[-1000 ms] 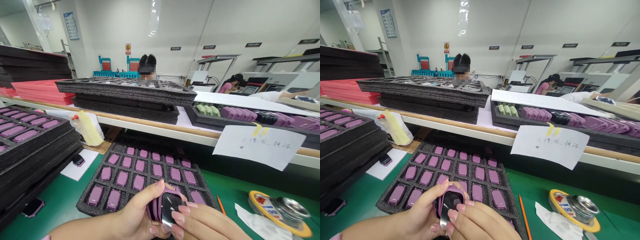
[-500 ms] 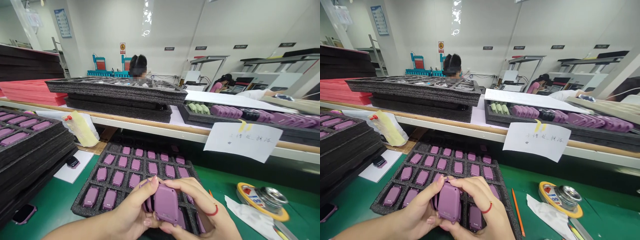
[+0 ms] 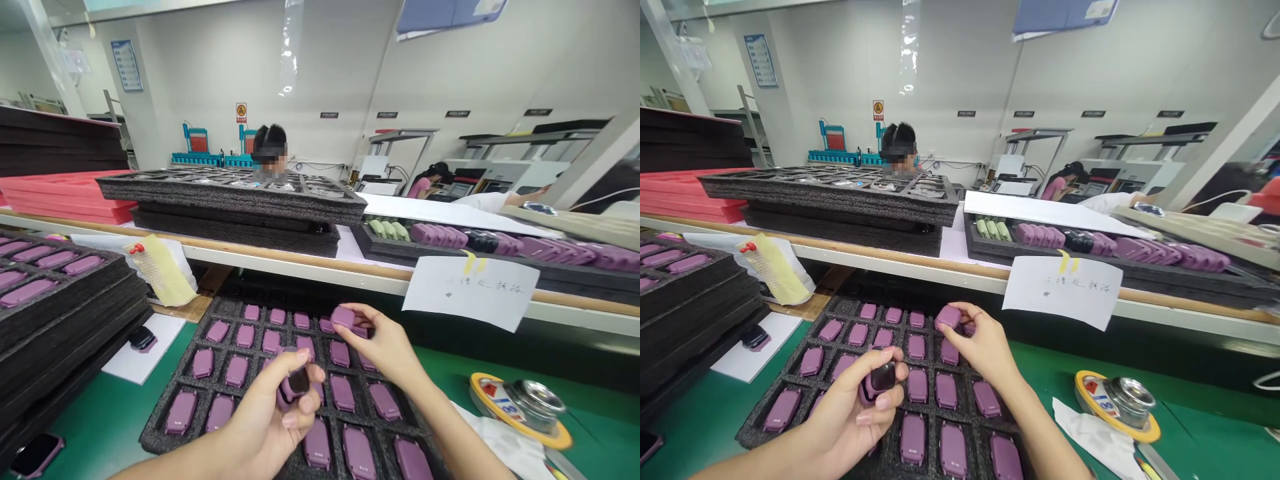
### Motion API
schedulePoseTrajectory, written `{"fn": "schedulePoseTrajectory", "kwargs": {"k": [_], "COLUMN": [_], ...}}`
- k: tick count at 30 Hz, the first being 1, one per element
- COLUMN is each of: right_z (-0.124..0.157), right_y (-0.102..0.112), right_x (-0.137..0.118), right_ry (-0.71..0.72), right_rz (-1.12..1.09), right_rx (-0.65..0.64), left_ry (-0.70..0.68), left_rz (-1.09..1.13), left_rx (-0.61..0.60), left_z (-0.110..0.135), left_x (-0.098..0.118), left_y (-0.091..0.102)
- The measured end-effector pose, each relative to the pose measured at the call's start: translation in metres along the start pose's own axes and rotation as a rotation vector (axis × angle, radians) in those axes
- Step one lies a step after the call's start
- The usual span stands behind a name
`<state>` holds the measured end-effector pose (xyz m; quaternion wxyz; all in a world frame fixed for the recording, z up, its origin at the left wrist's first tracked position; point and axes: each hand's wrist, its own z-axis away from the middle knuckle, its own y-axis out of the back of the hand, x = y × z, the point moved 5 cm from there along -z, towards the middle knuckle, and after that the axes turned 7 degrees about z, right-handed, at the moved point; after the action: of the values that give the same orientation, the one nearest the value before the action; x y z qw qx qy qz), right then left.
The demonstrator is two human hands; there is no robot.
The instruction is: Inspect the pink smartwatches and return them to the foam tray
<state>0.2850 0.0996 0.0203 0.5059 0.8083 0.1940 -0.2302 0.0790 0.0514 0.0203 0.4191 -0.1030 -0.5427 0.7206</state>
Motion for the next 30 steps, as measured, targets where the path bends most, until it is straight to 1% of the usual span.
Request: {"fn": "schedulePoseTrajectory", "kwargs": {"k": [1, 3, 5, 6, 8, 10, 12, 13, 15, 17, 19, 20, 21, 22, 23, 25, 30], "right_z": [-0.014, -0.036, -0.051, -0.056, -0.062, -0.064, -0.060, -0.055, -0.036, -0.009, 0.023, 0.038, 0.052, 0.064, 0.073, 0.083, 0.083], "right_y": [-0.012, -0.036, -0.057, -0.065, -0.076, -0.079, -0.072, -0.065, -0.044, -0.017, 0.012, 0.025, 0.035, 0.042, 0.046, 0.047, 0.041], "right_x": [0.011, 0.027, 0.035, 0.037, 0.036, 0.030, 0.017, 0.007, -0.017, -0.045, -0.070, -0.082, -0.092, -0.100, -0.105, -0.110, -0.115], "right_ry": [-0.019, -0.031, -0.031, -0.030, -0.027, -0.017, 0.007, 0.026, 0.076, 0.136, 0.206, 0.282, 0.370, 0.440, 0.498, 0.560, 0.608], "right_rz": [0.020, 0.061, 0.080, 0.079, 0.059, 0.018, -0.043, -0.079, -0.163, -0.255, -0.330, -0.365, -0.338, -0.267, -0.205, -0.108, -0.091], "right_rx": [-0.001, 0.001, 0.003, -0.005, -0.030, -0.060, -0.086, -0.101, -0.134, -0.154, -0.144, -0.132, -0.107, -0.073, -0.037, 0.025, 0.130], "left_ry": [0.010, 0.080, 0.153, 0.172, 0.178, 0.191, 0.226, 0.249, 0.281, 0.277, 0.247, 0.230, 0.213, 0.195, 0.180, 0.161, 0.175], "left_rz": [-0.040, -0.150, -0.261, -0.313, -0.384, -0.383, -0.293, -0.236, -0.141, -0.102, -0.111, -0.126, -0.147, -0.167, -0.184, -0.193, -0.147], "left_rx": [-0.036, -0.163, -0.291, -0.327, -0.339, -0.298, -0.245, -0.212, -0.155, -0.132, -0.147, -0.162, -0.178, -0.193, -0.204, -0.216, -0.264], "left_z": [-0.001, -0.001, -0.001, 0.000, 0.000, 0.000, -0.001, -0.001, -0.003, -0.004, -0.005, -0.004, -0.004, -0.004, -0.004, -0.005, -0.007], "left_x": [-0.001, -0.009, -0.018, -0.021, -0.023, -0.023, -0.023, -0.023, -0.023, -0.021, -0.019, -0.018, -0.017, -0.016, -0.015, -0.015, -0.015], "left_y": [-0.001, -0.002, -0.001, 0.001, 0.003, 0.004, 0.001, 0.000, -0.001, -0.002, -0.002, -0.002, -0.002, -0.002, -0.002, -0.001, -0.005]}}
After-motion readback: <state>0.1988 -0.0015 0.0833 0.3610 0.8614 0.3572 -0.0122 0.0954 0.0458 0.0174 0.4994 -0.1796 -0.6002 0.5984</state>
